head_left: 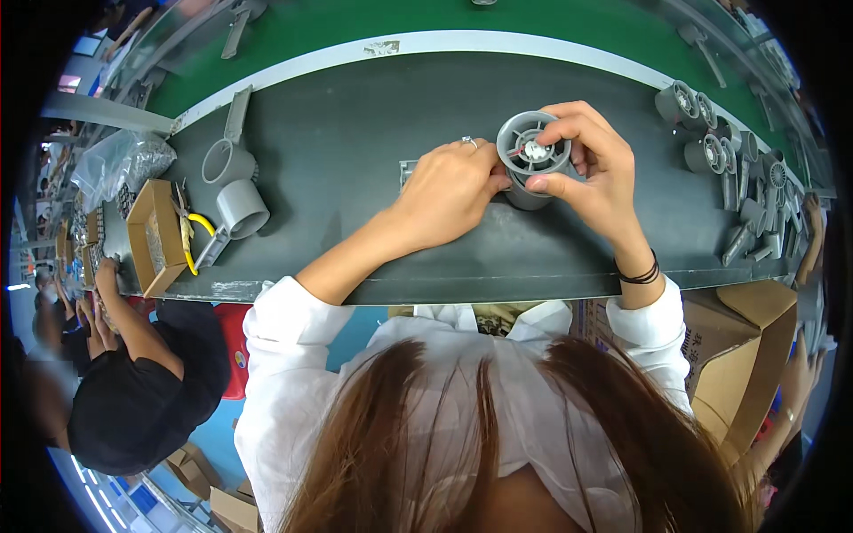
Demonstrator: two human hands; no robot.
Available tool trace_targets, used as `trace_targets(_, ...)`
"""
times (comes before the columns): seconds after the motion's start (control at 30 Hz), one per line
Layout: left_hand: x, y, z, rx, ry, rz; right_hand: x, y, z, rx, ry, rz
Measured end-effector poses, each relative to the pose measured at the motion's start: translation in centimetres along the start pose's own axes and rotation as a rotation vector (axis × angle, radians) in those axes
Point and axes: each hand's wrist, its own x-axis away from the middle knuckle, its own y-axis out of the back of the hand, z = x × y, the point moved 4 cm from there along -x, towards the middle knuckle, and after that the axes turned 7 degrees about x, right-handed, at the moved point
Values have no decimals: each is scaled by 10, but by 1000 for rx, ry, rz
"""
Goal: Assembling small handheld fans by fitting electronic components and motors into plastic casings at a manual assembly station.
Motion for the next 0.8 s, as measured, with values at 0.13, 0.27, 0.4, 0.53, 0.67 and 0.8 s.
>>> trace_targets(0.13, 4, 2, 3, 44, -5, 41, 7, -8, 0, -74, 49, -90)
trace_targets(0.27, 10, 1, 7, 134, 86, 70, 14, -14, -15, -140, 61, -113)
trace_targets(0.4, 12, 3, 11, 169, 91, 75, 16, -19, -22, -268, -23, -95)
trace_targets(0.53, 13, 4, 6, 167, 101, 73, 21, -14, -19, -271, 96, -172)
trace_targets(0.67, 15, 3, 4, 122, 76, 31, 26, -14, -16, -242, 35, -200)
trace_targets(0.8, 18, 0, 6, 156, 92, 22, 30, -19, -13, -111, 51, -203)
